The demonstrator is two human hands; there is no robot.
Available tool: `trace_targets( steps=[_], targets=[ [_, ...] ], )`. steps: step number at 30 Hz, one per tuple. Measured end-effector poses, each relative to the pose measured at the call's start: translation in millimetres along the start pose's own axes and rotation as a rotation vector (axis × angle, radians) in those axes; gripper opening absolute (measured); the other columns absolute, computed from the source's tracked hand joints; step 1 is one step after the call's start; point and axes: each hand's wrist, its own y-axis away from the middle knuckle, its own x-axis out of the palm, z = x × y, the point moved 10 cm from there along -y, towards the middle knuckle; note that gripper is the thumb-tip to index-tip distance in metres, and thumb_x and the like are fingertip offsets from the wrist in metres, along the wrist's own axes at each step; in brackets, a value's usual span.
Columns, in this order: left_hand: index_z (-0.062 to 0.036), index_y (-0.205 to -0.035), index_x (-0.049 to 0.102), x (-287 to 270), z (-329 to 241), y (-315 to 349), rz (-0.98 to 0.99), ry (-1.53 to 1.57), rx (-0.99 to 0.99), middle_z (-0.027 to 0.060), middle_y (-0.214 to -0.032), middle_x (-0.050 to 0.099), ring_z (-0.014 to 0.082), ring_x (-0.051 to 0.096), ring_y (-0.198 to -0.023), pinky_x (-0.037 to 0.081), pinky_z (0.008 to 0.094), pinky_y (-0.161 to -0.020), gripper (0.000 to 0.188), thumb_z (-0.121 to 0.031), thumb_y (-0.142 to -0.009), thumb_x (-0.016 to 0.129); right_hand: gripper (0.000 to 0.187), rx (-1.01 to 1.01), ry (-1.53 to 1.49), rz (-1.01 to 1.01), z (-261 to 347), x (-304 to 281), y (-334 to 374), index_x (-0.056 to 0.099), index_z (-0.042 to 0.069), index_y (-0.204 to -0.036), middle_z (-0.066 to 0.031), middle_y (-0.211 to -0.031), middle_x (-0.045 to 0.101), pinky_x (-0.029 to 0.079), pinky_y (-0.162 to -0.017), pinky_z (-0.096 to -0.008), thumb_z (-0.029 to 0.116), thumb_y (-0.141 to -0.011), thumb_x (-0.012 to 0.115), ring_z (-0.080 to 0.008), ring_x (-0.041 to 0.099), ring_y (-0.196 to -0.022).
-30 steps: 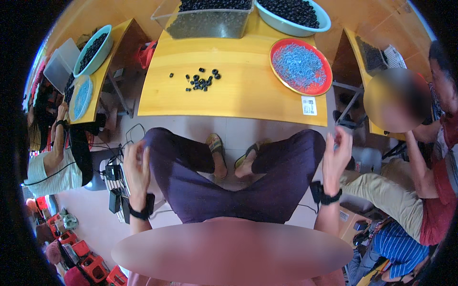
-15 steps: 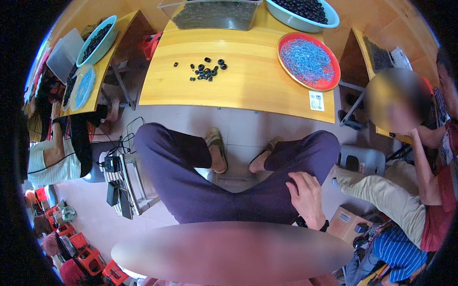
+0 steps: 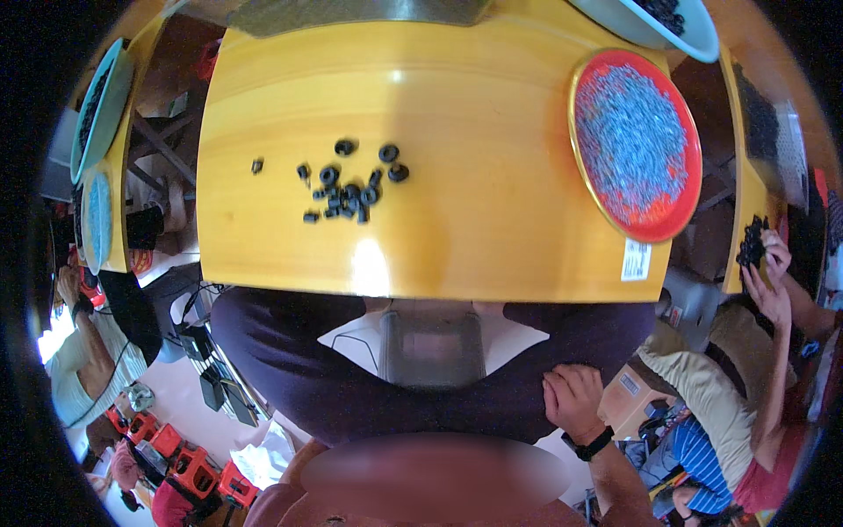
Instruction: Sorting small black rubber gaskets and placing them on assembly plates or into bins.
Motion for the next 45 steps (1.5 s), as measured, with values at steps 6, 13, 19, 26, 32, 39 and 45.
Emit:
trace_targets(
  steps=[6,13,19,26,32,39,45],
  targets=[
    [0.0019,-0.126,0.062,-13.2,-11.8,5.3,-0.034,0.018,-0.045,0.0096,-0.117,0.069,0.0199,0.063,-0.104,0.051,0.0353,-0.091,0.032,-0.009,-0.096,0.062,0.018,0.015,-0.055,0.016,0.4,-7.6,-30.8,0.069,0.006,-0.095,-0.0084,-0.100,0.066,0.046,-0.080,-0.0415,0.005,-0.077,0.073,-0.0290,0.062,-0.091],
    [0.0023,-0.124,0.063,-32.6,-12.6,-12.5,-0.093,-0.004,0.036,0.0098,-0.115,0.070,0.0199,0.063,-0.102,0.051,0.0354,-0.089,0.031,-0.009,-0.096,0.062,0.016,-0.014,-0.069,-0.113,7.4,-7.3,-26.4,0.069,0.005,-0.093,-0.0092,-0.099,0.067,0.047,-0.079,-0.0413,0.006,-0.077,0.074,-0.0287,0.063,-0.090],
    [0.0026,-0.123,0.063,-30.1,-1.0,-0.3,-0.126,-0.011,0.110,0.0099,-0.114,0.070,0.0199,0.063,-0.101,0.052,0.0355,-0.088,0.030,-0.009,-0.095,0.062,0.012,0.010,-0.012,-0.226,17.9,-16.7,3.1,0.070,0.004,-0.089,-0.0096,-0.097,0.067,0.048,-0.080,-0.0409,0.005,-0.078,0.074,-0.0294,0.063,-0.089],
    [0.0030,-0.121,0.064,-49.3,-7.0,-20.9,-0.155,-0.002,0.186,0.0100,-0.113,0.070,0.0199,0.064,-0.099,0.052,0.0357,-0.086,0.029,-0.008,-0.095,0.063,0.013,-0.013,0.017,-0.268,43.2,-26.3,10.9,0.069,0.003,-0.090,-0.0101,-0.096,0.066,0.049,-0.081,-0.0410,0.005,-0.078,0.074,-0.0304,0.063,-0.090],
    [0.0034,-0.119,0.064,-78.3,-38.9,-90.2,-0.194,0.023,0.223,0.0101,-0.111,0.071,0.0199,0.064,-0.098,0.052,0.0358,-0.085,0.027,-0.008,-0.094,0.063,0.015,0.020,0.043,-0.180,37.5,-13.3,1.5,0.068,0.005,-0.092,-0.0100,-0.097,0.066,0.049,-0.082,-0.0431,0.005,-0.078,0.074,-0.0306,0.064,-0.090],
    [0.0038,-0.117,0.065,-105.9,-106.9,-171.2,-0.206,0.037,0.229,0.0103,-0.110,0.071,0.0198,0.064,-0.096,0.053,0.0359,-0.083,0.026,-0.008,-0.094,0.063,0.014,0.033,-0.028,-0.089,24.7,-20.4,-24.6,0.070,0.006,-0.090,-0.0081,-0.095,0.067,0.049,-0.078,-0.0413,0.009,-0.077,0.074,-0.0284,0.064,-0.087],
    [0.0041,-0.116,0.066,-130.4,-158.1,-201.3,-0.256,0.023,0.282,0.0104,-0.109,0.071,0.0198,0.065,-0.095,0.053,0.0360,-0.081,0.025,-0.007,-0.094,0.064,0.011,0.059,-0.043,-0.119,12.9,-23.0,-36.0,0.070,0.006,-0.087,-0.0081,-0.093,0.068,0.049,-0.077,-0.0405,0.008,-0.077,0.074,-0.0280,0.064,-0.086]
  ],
)
